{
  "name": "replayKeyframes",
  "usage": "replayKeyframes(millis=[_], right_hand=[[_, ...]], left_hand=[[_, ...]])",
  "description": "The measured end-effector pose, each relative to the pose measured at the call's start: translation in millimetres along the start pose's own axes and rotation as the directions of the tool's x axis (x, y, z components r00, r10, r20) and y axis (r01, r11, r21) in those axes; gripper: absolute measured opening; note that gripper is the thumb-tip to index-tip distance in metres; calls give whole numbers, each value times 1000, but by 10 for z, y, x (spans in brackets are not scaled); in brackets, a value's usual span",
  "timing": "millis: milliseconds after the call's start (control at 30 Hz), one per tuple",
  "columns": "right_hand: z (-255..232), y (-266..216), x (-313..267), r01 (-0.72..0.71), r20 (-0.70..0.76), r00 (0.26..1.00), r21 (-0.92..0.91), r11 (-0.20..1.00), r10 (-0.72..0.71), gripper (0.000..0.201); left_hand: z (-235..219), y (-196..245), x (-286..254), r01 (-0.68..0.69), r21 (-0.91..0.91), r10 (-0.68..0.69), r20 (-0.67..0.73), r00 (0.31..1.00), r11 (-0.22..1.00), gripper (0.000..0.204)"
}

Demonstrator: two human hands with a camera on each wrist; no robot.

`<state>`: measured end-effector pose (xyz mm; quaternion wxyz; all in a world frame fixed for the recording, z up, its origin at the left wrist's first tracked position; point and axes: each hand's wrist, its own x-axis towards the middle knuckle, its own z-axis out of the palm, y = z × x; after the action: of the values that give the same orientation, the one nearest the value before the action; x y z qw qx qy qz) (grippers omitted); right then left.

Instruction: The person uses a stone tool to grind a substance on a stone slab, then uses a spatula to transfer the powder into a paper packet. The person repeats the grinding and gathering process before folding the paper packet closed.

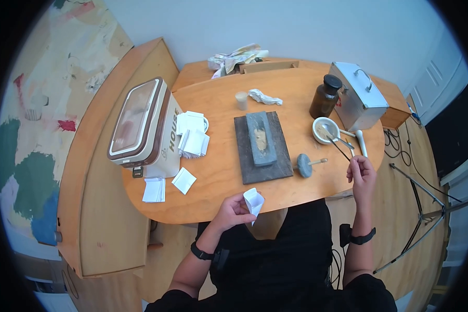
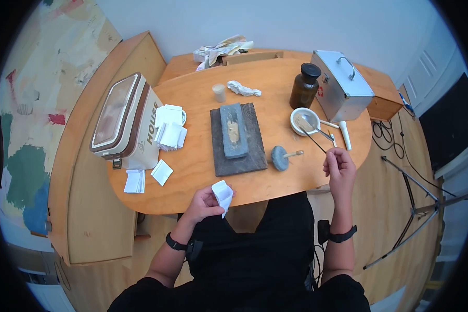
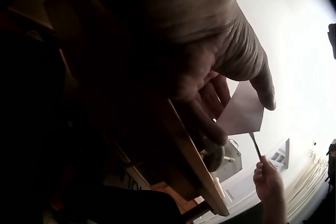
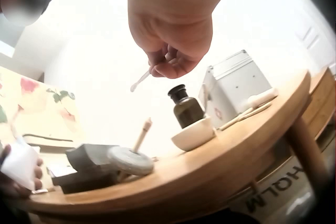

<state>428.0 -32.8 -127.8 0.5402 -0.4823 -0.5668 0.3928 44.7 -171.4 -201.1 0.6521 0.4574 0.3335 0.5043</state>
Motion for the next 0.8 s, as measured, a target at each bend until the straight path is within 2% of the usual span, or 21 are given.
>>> replayKeyframes(millis=[33,133,367,433,500,567,600,667,700,767,800], right_hand=[[98,-78,-32,-2,-5,1000,-2,1000,2,11],[404,-212,-68,-15,52,999,188,982,5,13],[1173,-282,-134,-69,167,986,325,943,15,12],[1265,-308,-159,-25,206,978,249,968,-27,13],[1308,-311,-201,-17,218,975,253,967,-39,13],[1321,-355,-233,79,255,960,159,984,-118,14],[1315,-379,-241,78,255,960,156,985,-117,14],[1300,-439,-254,198,309,930,33,980,-198,16],[1301,-479,-256,198,310,930,31,980,-198,16],[1323,-548,-248,420,362,858,-83,904,-366,17],[1350,-555,-239,421,362,857,-82,903,-366,17]], left_hand=[[3,-5,-2,3,-1,-3,4,1000,1000,71],[2,9,-9,-2,6,2,-7,1000,1000,70],[43,41,-31,13,1,-13,-41,999,1000,70],[44,46,-33,17,8,-16,-43,999,1000,70],[35,25,-32,9,5,-9,-40,999,1000,71],[35,18,-32,5,3,-4,-38,999,1000,70],[39,12,-28,1,2,-1,-35,999,1000,70],[43,24,-23,1,1,-1,-31,1000,1000,70],[42,29,-22,1,5,-1,-30,1000,1000,70],[40,21,-24,-3,3,3,-30,1000,1000,70],[39,19,-26,-6,2,6,-28,1000,1000,70]])
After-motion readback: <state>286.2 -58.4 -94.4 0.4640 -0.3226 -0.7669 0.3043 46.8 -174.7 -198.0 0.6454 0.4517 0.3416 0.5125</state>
